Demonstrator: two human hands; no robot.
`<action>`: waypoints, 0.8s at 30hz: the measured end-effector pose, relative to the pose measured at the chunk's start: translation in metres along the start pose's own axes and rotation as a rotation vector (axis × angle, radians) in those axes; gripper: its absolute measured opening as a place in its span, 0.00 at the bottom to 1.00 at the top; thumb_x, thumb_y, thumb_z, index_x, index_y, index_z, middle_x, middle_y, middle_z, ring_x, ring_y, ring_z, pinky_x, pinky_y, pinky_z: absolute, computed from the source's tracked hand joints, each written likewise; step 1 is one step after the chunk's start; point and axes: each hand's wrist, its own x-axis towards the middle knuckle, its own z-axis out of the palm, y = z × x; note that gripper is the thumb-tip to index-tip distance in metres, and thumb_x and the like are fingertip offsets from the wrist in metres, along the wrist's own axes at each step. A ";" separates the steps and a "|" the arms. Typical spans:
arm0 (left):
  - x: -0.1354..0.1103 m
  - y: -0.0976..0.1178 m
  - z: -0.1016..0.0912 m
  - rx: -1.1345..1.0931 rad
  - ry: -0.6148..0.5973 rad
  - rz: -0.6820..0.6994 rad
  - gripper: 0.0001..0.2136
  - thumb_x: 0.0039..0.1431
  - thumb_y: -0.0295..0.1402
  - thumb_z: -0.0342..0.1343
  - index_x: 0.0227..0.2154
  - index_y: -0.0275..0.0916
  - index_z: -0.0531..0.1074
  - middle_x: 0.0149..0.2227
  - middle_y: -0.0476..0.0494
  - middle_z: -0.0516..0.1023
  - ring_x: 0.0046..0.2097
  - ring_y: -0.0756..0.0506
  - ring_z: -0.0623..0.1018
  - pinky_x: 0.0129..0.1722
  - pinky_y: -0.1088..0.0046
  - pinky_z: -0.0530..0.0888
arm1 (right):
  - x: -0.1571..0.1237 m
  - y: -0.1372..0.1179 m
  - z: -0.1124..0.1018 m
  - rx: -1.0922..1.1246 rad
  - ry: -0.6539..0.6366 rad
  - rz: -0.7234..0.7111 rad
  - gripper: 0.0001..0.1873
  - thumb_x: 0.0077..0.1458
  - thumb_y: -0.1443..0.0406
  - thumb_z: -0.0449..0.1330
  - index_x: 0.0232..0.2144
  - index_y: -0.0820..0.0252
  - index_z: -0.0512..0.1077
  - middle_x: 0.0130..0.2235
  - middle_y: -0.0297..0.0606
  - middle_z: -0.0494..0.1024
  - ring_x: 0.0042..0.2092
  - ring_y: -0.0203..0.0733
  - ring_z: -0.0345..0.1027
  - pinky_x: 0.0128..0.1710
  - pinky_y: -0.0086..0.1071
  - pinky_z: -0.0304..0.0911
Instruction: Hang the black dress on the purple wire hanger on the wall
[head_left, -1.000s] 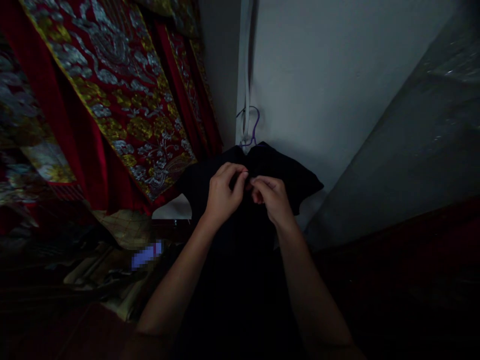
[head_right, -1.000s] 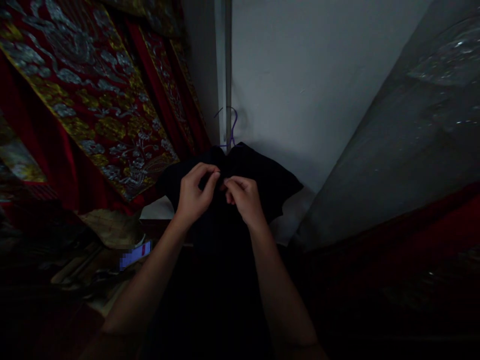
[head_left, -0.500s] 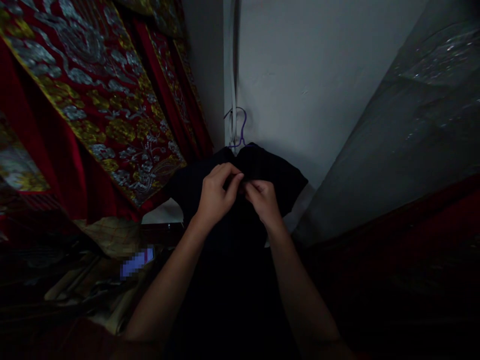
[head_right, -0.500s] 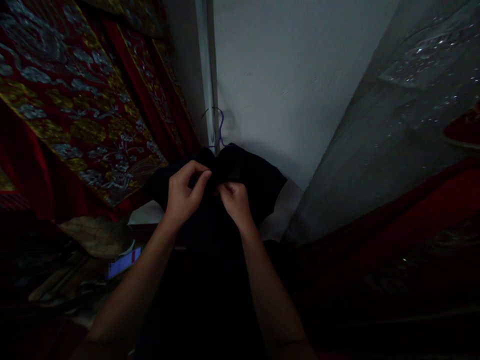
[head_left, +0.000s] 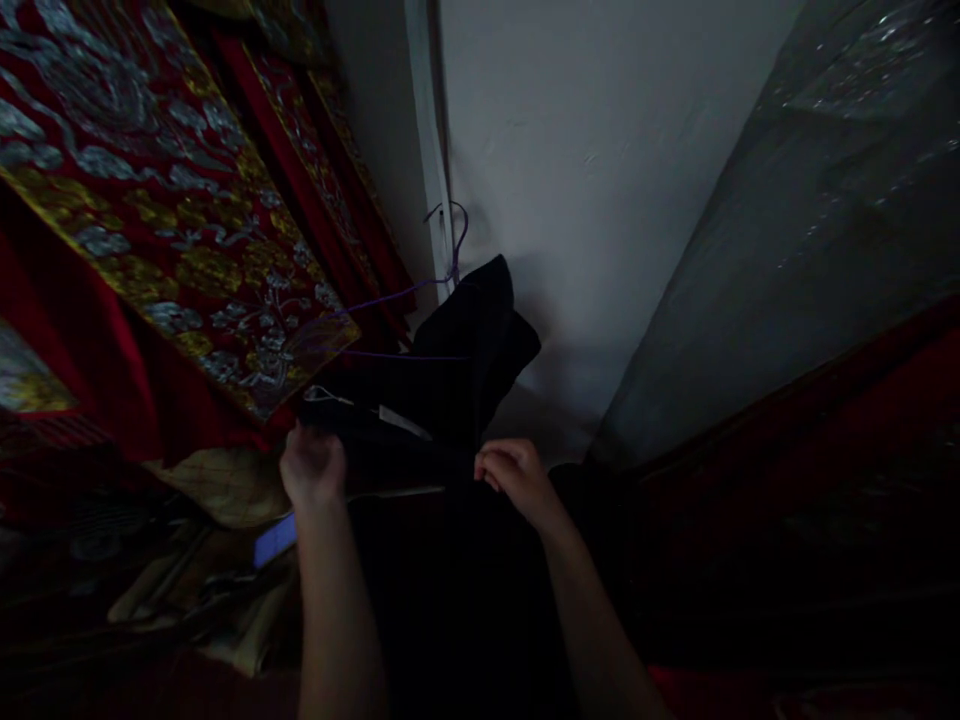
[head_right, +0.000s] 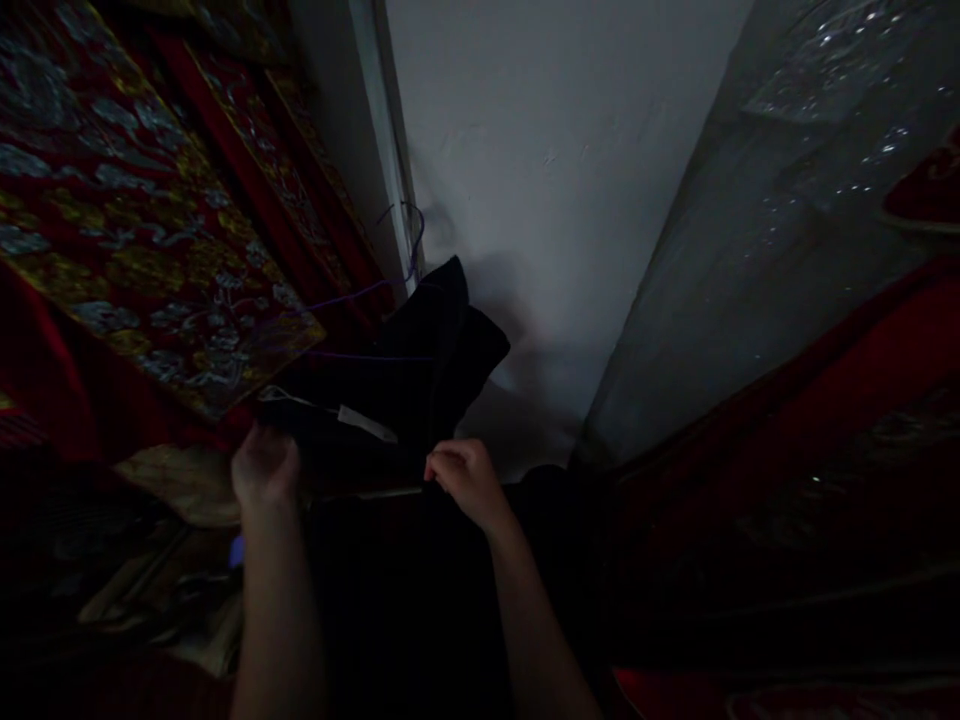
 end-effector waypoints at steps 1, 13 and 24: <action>-0.011 -0.014 -0.008 -0.007 0.016 -0.025 0.12 0.64 0.30 0.49 0.26 0.42 0.73 0.23 0.52 0.79 0.33 0.50 0.81 0.43 0.77 0.75 | 0.000 -0.002 0.000 -0.005 -0.009 -0.001 0.14 0.47 0.60 0.55 0.16 0.60 0.71 0.14 0.29 0.62 0.18 0.31 0.53 0.21 0.28 0.46; -0.093 -0.050 0.058 0.026 -0.145 -0.189 0.11 0.60 0.45 0.59 0.34 0.43 0.78 0.36 0.48 0.82 0.46 0.46 0.80 0.51 0.70 0.75 | 0.003 0.028 -0.004 -0.070 0.077 0.156 0.20 0.53 0.50 0.61 0.23 0.60 0.74 0.20 0.33 0.71 0.24 0.36 0.64 0.25 0.28 0.56; -0.127 -0.017 0.147 0.654 -0.754 0.276 0.07 0.65 0.37 0.58 0.34 0.41 0.76 0.36 0.45 0.75 0.41 0.45 0.75 0.44 0.69 0.71 | -0.017 -0.027 0.010 0.548 0.012 0.200 0.39 0.48 0.30 0.52 0.43 0.53 0.76 0.42 0.43 0.81 0.49 0.52 0.74 0.49 0.43 0.69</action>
